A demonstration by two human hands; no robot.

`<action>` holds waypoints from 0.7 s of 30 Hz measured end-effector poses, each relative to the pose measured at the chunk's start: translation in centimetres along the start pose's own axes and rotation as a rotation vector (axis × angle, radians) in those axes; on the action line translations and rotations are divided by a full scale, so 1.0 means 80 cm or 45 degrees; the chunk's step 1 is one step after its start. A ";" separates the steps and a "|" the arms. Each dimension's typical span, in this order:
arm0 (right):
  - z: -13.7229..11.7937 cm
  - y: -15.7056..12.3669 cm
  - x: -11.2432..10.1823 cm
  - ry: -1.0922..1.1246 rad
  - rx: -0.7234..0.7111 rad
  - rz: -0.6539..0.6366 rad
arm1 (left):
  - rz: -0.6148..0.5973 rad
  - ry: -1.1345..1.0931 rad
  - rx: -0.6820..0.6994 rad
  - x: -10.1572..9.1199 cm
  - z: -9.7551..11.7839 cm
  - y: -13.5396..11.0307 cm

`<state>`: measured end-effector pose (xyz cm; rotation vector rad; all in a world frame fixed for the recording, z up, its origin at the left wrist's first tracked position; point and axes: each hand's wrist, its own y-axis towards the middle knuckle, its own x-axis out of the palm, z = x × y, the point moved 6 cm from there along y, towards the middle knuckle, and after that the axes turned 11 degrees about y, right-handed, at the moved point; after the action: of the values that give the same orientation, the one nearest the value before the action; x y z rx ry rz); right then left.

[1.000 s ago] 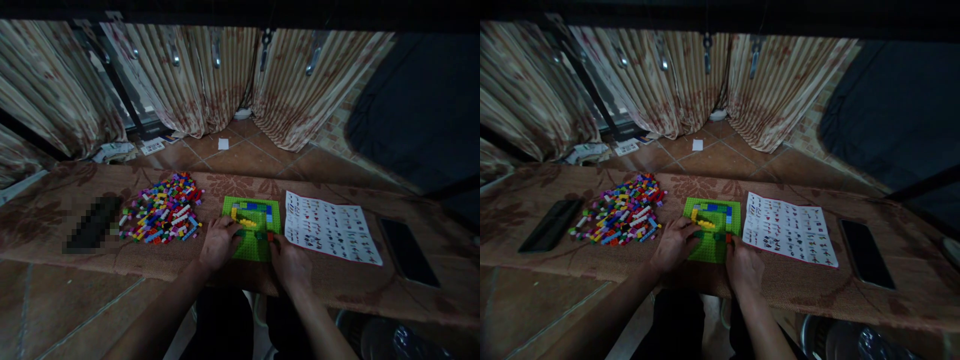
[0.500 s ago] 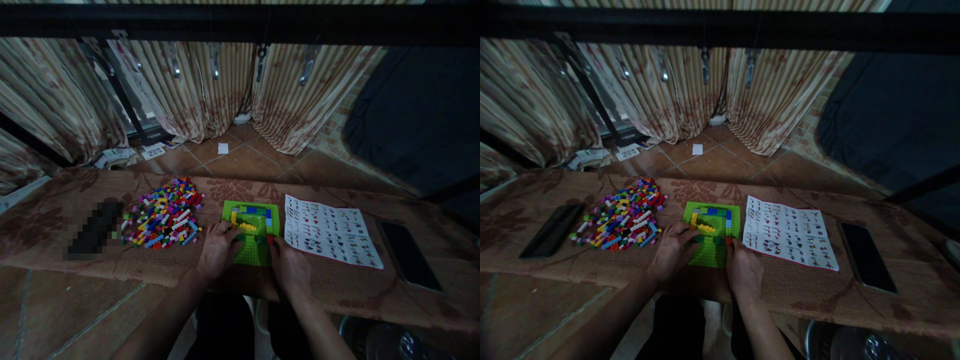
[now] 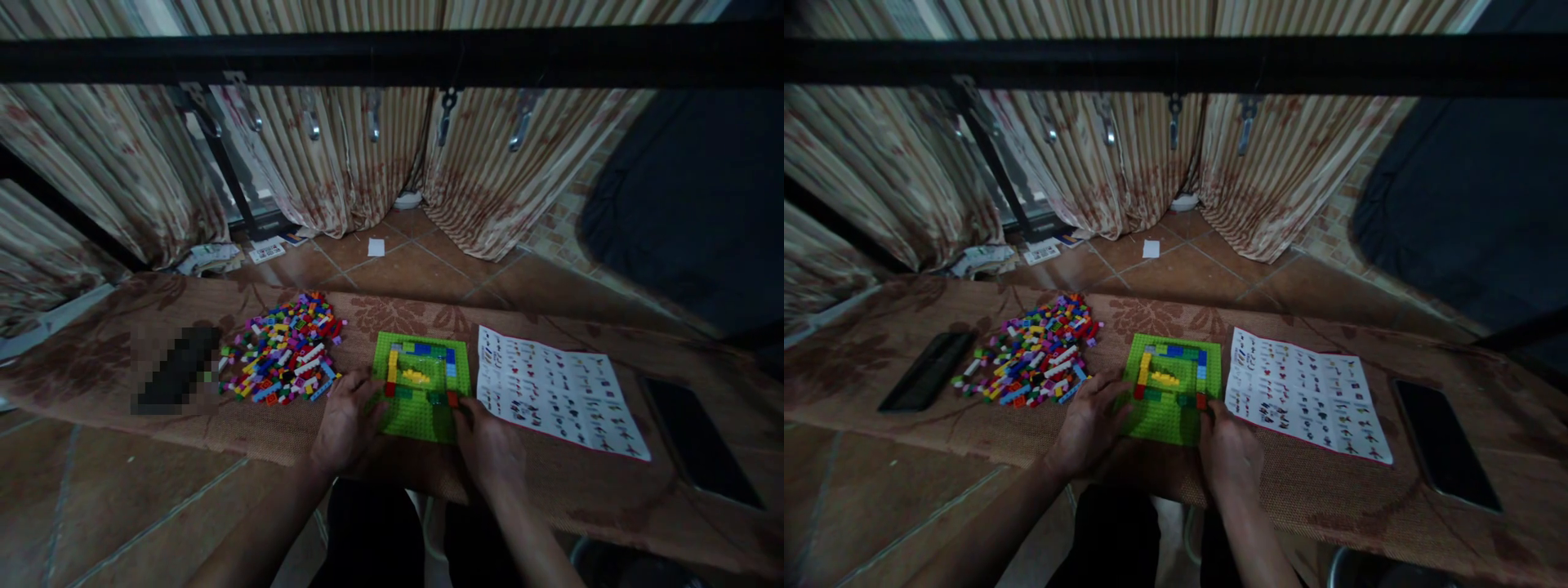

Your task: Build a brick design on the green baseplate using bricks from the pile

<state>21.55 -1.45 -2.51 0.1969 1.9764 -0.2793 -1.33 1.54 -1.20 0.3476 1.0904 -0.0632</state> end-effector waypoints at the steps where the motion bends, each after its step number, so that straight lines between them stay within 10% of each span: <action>1: 0.003 0.000 -0.001 0.023 -0.010 0.031 | 0.003 -0.070 -0.032 -0.003 -0.001 0.001; 10: 0.015 0.016 -0.025 0.811 -0.112 0.430 | -0.034 -0.730 -0.426 -0.005 0.005 0.027; 21: 0.000 0.027 -0.019 1.152 -0.059 0.439 | -0.052 -0.910 -0.536 0.012 0.009 0.041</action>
<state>22.75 0.58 -1.32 0.7233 2.7737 0.1153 0.46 4.55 -0.90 -0.0842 0.3815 0.0087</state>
